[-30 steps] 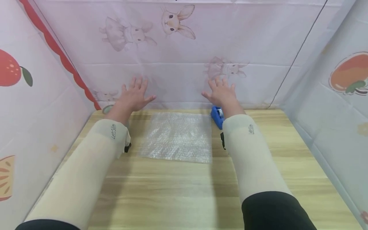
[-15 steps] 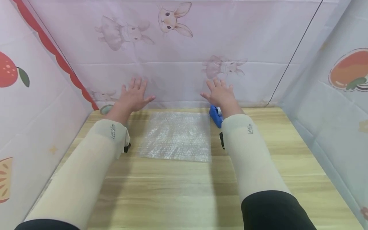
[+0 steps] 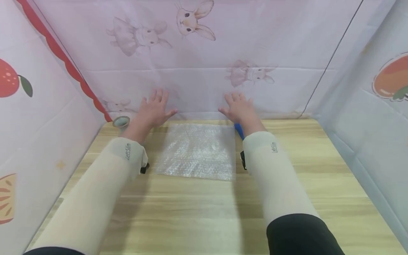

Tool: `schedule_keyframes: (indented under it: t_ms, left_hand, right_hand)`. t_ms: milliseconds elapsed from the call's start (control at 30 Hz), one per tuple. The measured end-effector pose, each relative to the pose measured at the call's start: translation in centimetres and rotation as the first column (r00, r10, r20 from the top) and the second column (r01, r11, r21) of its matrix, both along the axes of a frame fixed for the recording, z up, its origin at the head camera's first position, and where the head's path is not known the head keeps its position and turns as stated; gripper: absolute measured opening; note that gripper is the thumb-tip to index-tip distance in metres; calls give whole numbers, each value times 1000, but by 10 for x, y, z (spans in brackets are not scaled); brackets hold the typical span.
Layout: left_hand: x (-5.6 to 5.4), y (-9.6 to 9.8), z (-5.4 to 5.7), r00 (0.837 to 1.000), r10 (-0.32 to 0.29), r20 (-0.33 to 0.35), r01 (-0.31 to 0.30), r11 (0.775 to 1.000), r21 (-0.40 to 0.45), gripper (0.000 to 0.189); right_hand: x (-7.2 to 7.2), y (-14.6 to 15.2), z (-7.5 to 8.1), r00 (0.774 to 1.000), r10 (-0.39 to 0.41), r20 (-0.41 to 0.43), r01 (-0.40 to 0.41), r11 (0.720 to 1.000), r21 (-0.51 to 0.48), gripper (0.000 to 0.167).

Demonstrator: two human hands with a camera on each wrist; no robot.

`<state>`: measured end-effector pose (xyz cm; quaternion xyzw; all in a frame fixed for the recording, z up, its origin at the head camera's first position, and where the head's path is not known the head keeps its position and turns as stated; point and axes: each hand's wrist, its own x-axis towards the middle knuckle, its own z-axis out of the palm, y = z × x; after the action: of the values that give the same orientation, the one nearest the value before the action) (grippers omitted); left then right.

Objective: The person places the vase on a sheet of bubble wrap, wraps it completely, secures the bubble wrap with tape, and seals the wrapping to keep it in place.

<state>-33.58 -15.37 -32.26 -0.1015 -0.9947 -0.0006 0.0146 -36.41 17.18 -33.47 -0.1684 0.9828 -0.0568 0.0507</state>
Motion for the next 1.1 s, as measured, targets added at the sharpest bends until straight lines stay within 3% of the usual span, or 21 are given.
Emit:
schedule_keyframes:
  t_ms: [367, 667, 767, 967, 1100]
  left_hand:
    - [12, 8, -26, 1000, -4, -8, 4, 999, 36, 92]
    - [38, 20, -51, 993, -54, 100, 54, 999, 9, 85]
    - [50, 26, -61, 983, -93, 156, 95, 995, -5, 83]
    - [76, 29, -83, 944, -123, 307, 129, 992, -1, 79]
    - [87, 25, -93, 932, -137, 335, 152, 988, -18, 77]
  right_hand:
    - [2, -19, -28, 999, 35, -4, -35, 999, -24, 77]
    - [11, -30, -58, 996, 38, 85, -29, 994, -102, 73]
    - [10, -31, -71, 989, 21, 145, -5, 994, -107, 73]
    - [12, -32, -90, 958, -17, 288, 51, 993, -111, 72]
    - [16, -31, -96, 941, -39, 336, 84, 989, -121, 71]
